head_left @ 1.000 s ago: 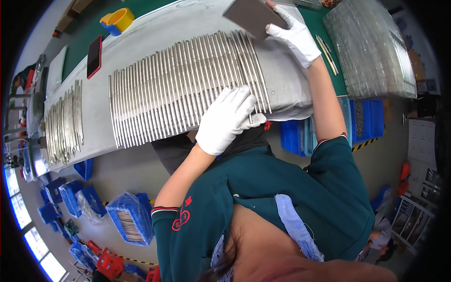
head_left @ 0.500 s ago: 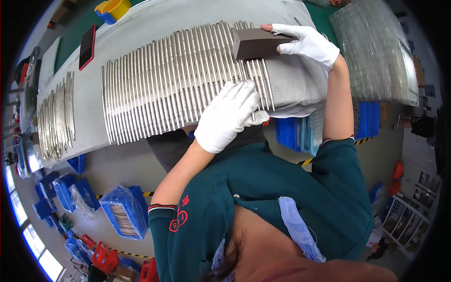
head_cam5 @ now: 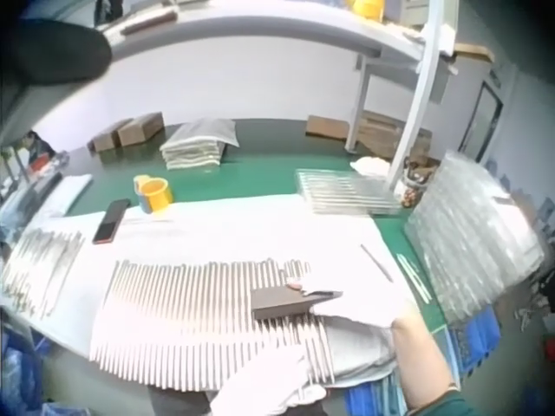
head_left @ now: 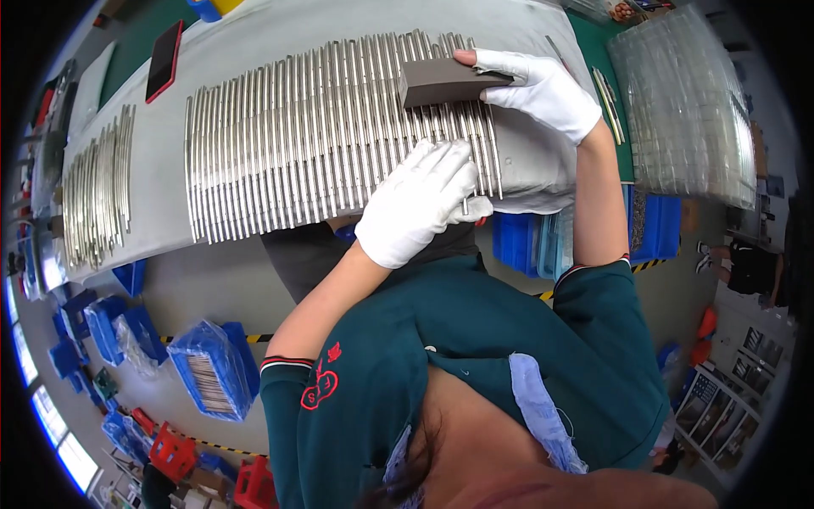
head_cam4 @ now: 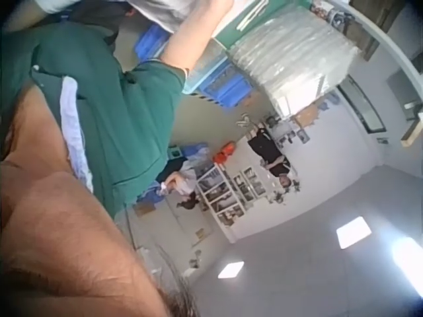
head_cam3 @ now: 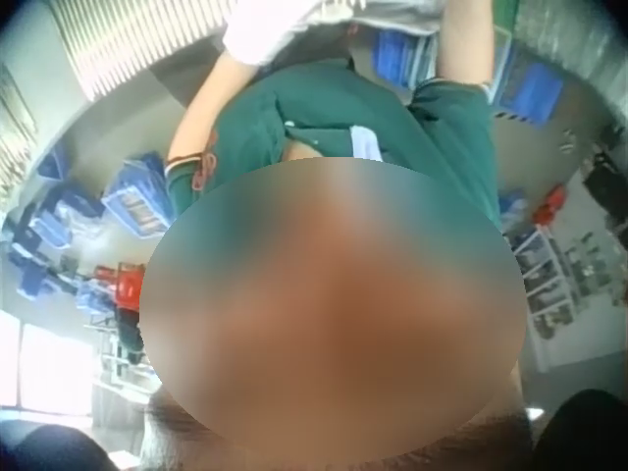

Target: Sort and arrange thin metal tubes on a workbench and prepare them for packaging.

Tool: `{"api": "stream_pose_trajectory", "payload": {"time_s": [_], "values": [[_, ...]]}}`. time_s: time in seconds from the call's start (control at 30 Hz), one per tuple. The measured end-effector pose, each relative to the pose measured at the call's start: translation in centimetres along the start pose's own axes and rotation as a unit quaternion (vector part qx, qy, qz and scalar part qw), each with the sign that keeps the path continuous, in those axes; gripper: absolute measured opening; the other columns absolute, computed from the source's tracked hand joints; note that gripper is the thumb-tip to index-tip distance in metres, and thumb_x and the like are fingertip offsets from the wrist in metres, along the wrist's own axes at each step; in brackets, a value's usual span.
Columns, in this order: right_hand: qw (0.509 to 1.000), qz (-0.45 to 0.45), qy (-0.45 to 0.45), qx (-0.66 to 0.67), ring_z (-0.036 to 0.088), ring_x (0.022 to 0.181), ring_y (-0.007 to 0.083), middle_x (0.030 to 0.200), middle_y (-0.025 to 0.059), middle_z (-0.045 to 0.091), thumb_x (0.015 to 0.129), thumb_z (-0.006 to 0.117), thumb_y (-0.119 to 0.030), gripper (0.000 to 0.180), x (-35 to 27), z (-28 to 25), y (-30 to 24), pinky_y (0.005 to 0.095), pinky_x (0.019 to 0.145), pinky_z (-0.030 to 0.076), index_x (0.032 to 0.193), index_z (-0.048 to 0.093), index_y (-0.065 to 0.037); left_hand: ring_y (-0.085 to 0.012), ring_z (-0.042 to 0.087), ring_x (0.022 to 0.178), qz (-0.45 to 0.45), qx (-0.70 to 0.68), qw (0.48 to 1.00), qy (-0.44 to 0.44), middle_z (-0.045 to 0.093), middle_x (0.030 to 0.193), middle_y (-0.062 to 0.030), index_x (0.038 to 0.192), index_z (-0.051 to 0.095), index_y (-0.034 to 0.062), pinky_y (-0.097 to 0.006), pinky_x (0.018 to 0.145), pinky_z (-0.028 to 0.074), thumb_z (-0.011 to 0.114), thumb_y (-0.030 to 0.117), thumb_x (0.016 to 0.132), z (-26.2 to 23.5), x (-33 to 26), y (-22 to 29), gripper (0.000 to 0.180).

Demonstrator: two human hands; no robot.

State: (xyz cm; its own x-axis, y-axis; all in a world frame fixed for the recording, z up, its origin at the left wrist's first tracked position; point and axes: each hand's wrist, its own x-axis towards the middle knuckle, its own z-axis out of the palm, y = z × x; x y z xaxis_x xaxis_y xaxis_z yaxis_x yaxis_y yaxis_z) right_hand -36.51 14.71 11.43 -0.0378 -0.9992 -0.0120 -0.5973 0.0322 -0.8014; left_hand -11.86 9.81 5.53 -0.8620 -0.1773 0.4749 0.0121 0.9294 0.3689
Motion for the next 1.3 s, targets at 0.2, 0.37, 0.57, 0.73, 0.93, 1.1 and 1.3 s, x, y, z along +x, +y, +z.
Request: {"api": "stream_pose_trajectory", "payload": {"time_s": [0.2, 0.37, 0.57, 0.73, 0.93, 1.1, 1.3], "values": [[0.991, 0.083, -0.020, 0.107, 0.054, 0.128, 0.0144, 0.143, 0.0032, 0.058, 0.089, 0.068, 0.003, 0.055, -1.3, -2.7, 0.7, 0.0303, 0.109, 0.043, 0.141, 0.057, -0.007, -0.0305, 0.058, 0.120, 0.003, 0.004, 1.000, -0.004, 0.059, 0.128, -0.0171, 0.116, 0.059, 0.0033, -0.044, 0.109, 0.041, 0.062, 0.035, 0.089, 0.7, -0.3, -0.2, 0.042], [0.996, 0.040, -0.010, 0.077, 0.054, 0.127, 0.0132, 0.142, 0.0043, 0.059, 0.089, 0.067, 0.003, 0.054, -0.8, -0.6, -0.6, 0.0283, 0.108, 0.043, 0.141, 0.057, -0.005, -0.0314, 0.058, 0.119, 0.001, 0.011, 1.000, 0.001, 0.060, 0.127, -0.0169, 0.116, 0.059, 0.0022, -0.045, 0.110, 0.041, 0.063, 0.035, 0.088, 0.5, -0.3, -0.2, 0.043], [0.980, 0.010, 0.161, 0.118, 0.055, 0.124, 0.0134, 0.142, 0.0050, 0.058, 0.089, 0.071, -0.004, 0.057, -3.9, -3.6, 1.3, 0.0288, 0.106, 0.045, 0.143, 0.053, -0.002, -0.0333, 0.063, 0.112, -0.008, -0.016, 0.999, 0.026, 0.064, 0.120, -0.0163, 0.110, 0.061, 0.0035, -0.043, 0.101, 0.048, 0.072, 0.041, 0.082, -0.2, 0.7, 0.1, 0.048], [0.942, -0.172, 0.120, 0.262, 0.054, 0.125, 0.0248, 0.144, 0.0184, 0.051, 0.083, 0.074, -0.011, 0.073, 2.1, -2.5, 1.7, 0.0342, 0.105, 0.044, 0.149, 0.043, 0.000, -0.0338, 0.060, 0.101, 0.013, -0.022, 1.000, 0.012, 0.061, 0.108, -0.0156, 0.111, 0.060, 0.0000, -0.042, 0.093, 0.048, 0.073, 0.039, 0.081, -0.1, 1.0, -0.2, 0.050], [0.990, -0.001, 0.130, 0.049, 0.057, 0.123, 0.0246, 0.137, 0.0167, 0.059, 0.087, 0.072, -0.018, 0.069, 8.9, 0.0, -2.8, 0.0332, 0.103, 0.047, 0.149, 0.045, -0.003, -0.0357, 0.059, 0.109, 0.021, 0.026, 0.999, -0.012, 0.063, 0.115, -0.0163, 0.118, 0.060, 0.0004, -0.046, 0.099, 0.045, 0.074, 0.042, 0.080, 0.1, 0.7, -0.2, 0.058], [0.993, 0.044, 0.073, 0.088, 0.058, 0.123, 0.0230, 0.133, 0.0160, 0.061, 0.089, 0.074, -0.023, 0.068, 10.6, -0.9, -1.6, 0.0329, 0.104, 0.047, 0.148, 0.047, -0.005, -0.0376, 0.057, 0.116, 0.014, 0.019, 0.998, -0.051, 0.062, 0.122, -0.0179, 0.124, 0.059, 0.0007, -0.048, 0.104, 0.043, 0.073, 0.049, 0.079, -0.7, 1.3, 0.5, 0.067], [0.905, 0.025, -0.060, 0.419, 0.058, 0.123, 0.0230, 0.137, 0.0155, 0.057, 0.090, 0.072, -0.013, 0.065, 12.1, 0.8, 1.0, 0.0343, 0.104, 0.049, 0.148, 0.044, -0.001, -0.0377, 0.057, 0.117, 0.011, 0.051, 0.997, -0.050, 0.061, 0.125, -0.0178, 0.127, 0.057, 0.0018, -0.049, 0.106, 0.042, 0.070, 0.047, 0.082, -0.2, 0.6, 0.0, 0.065]]}}
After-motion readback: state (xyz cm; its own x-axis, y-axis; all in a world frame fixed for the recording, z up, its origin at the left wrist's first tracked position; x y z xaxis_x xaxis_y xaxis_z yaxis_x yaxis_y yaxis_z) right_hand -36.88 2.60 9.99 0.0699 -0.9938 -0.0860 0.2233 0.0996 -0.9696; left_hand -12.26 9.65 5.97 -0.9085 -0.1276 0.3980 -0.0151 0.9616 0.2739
